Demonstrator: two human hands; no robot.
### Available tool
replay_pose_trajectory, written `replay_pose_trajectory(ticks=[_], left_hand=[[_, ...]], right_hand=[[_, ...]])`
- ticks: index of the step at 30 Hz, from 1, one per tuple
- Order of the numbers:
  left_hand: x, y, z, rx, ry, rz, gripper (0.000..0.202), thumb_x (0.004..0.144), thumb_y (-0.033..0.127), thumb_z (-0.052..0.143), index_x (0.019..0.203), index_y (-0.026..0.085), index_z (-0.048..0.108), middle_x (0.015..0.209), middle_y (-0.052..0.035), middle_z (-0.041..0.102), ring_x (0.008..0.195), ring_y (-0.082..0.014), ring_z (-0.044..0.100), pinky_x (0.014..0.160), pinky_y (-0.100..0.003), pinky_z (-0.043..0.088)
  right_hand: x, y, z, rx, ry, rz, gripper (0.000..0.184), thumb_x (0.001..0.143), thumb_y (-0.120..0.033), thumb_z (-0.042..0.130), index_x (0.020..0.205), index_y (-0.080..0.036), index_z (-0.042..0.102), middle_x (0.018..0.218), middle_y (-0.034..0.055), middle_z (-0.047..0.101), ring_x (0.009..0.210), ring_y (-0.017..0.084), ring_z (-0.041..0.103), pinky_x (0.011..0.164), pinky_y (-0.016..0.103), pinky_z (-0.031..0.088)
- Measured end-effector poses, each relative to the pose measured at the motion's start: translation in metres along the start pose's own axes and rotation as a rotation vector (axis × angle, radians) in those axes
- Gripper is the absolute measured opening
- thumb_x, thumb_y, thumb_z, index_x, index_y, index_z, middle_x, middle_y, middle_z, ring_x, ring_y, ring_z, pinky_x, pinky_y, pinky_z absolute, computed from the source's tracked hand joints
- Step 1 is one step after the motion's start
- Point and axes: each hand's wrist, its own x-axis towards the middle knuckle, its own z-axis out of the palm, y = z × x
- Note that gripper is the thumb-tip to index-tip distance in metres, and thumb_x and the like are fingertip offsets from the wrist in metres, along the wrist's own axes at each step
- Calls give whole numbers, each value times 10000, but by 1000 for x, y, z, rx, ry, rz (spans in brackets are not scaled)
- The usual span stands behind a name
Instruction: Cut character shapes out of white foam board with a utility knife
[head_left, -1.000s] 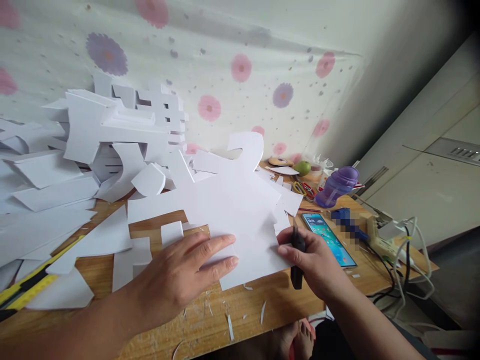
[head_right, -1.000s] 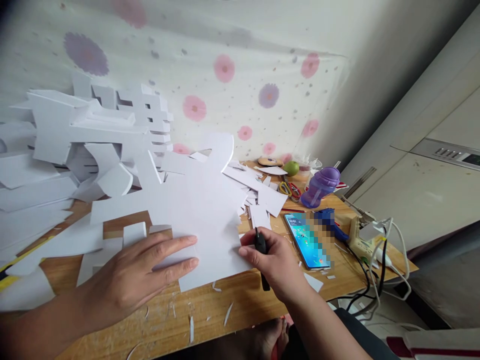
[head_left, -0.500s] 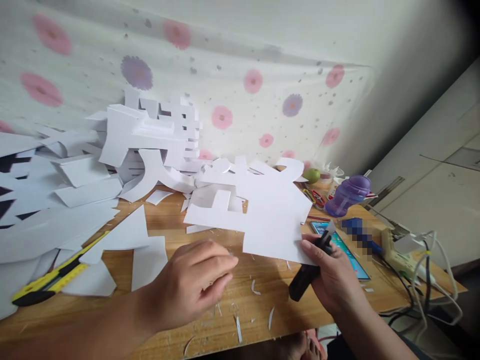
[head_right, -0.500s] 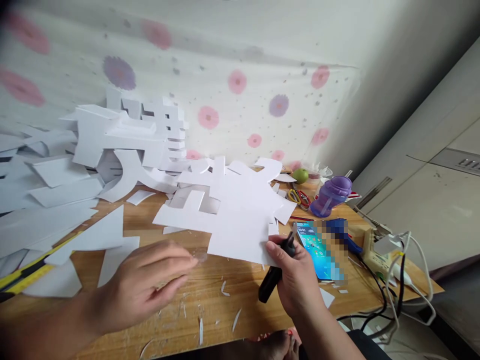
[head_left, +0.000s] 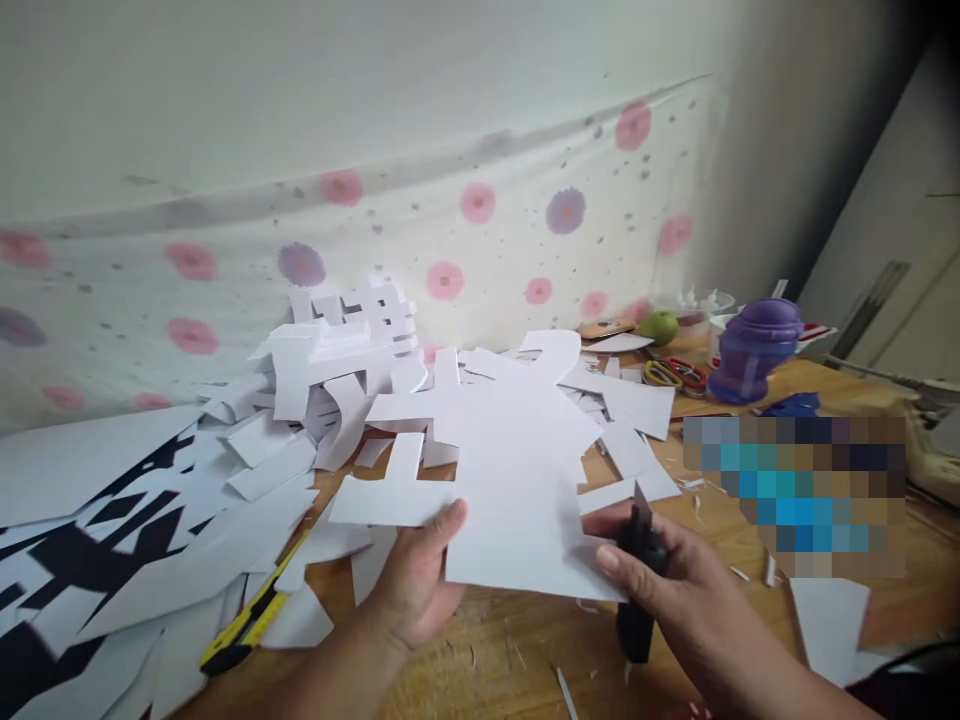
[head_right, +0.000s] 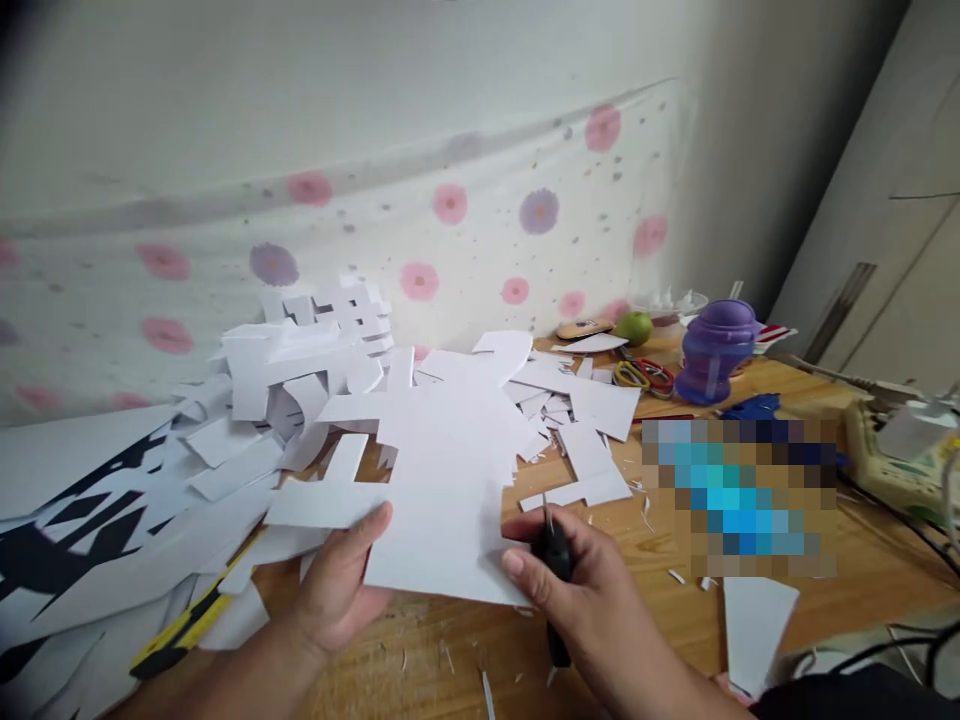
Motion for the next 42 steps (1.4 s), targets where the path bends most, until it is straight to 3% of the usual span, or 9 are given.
replay_pose_trajectory(ticks=[7,13,16,23,30,32,35,38,42], left_hand=[[20,19,-48,-10,42,-149,426,605,410,828,918,149,703,801,-81,738,812,-307,708,751,-414,580],[36,15,-75,123,9,-170,275,778,323,745,946,132,641,843,-24,684,716,-155,656,657,-311,562],[39,15,-82,196,20,-155,221,881,325,652,979,130,615,856,-15,652,705,-134,634,630,-280,549],[21,20,-55,503,30,-196,251,930,353,589,1046,131,601,876,-21,633,710,-130,622,638,-285,550],[-6,44,-47,1009,408,66,471,932,406,561,1339,192,459,1379,-118,472,1196,-282,521,1000,-527,445],[-34,40,-42,1151,372,105,515,927,435,548,1368,192,441,1434,-130,431,1299,-318,436,1091,-593,319],[-80,20,-28,1333,84,56,707,700,444,788,1341,307,524,1498,-74,415,1395,-328,339,1161,-524,255],[-106,-3,-17,1453,-44,-22,801,627,422,827,1361,356,513,1577,-51,282,1437,-348,268,1162,-506,265],[-109,-13,-15,1547,12,-75,788,704,421,761,1418,324,443,1595,-93,210,1455,-348,220,1164,-527,238]], right_hand=[[4,-17,-49,160,186,-275,190,873,-436,633,905,-249,621,811,18,654,714,173,620,636,293,524],[-11,-5,-59,-442,-225,-342,108,878,-304,583,851,-203,611,781,33,648,712,175,586,661,306,457],[-13,8,-59,-593,-232,-382,54,786,-184,603,838,-189,613,817,52,662,776,200,608,699,323,457],[-18,-5,-88,-496,-67,-371,220,888,-372,530,866,-181,637,703,29,652,618,160,574,587,286,462],[-29,-17,-107,-199,120,-210,427,758,-570,689,872,-161,646,586,-14,562,512,124,490,472,246,407],[-36,-16,-108,-219,129,-218,417,768,-567,683,886,-167,656,594,-17,564,517,122,490,483,245,412],[-43,-15,-114,-325,128,-216,382,799,-548,646,920,-186,661,636,-5,602,543,142,531,503,259,430],[-43,-13,-122,-578,0,-239,301,809,-481,636,908,-199,672,752,35,677,663,195,616,618,307,486],[-40,1,-118,-966,-384,-236,283,757,-314,671,1017,-206,701,1041,86,696,936,261,659,845,359,487]])
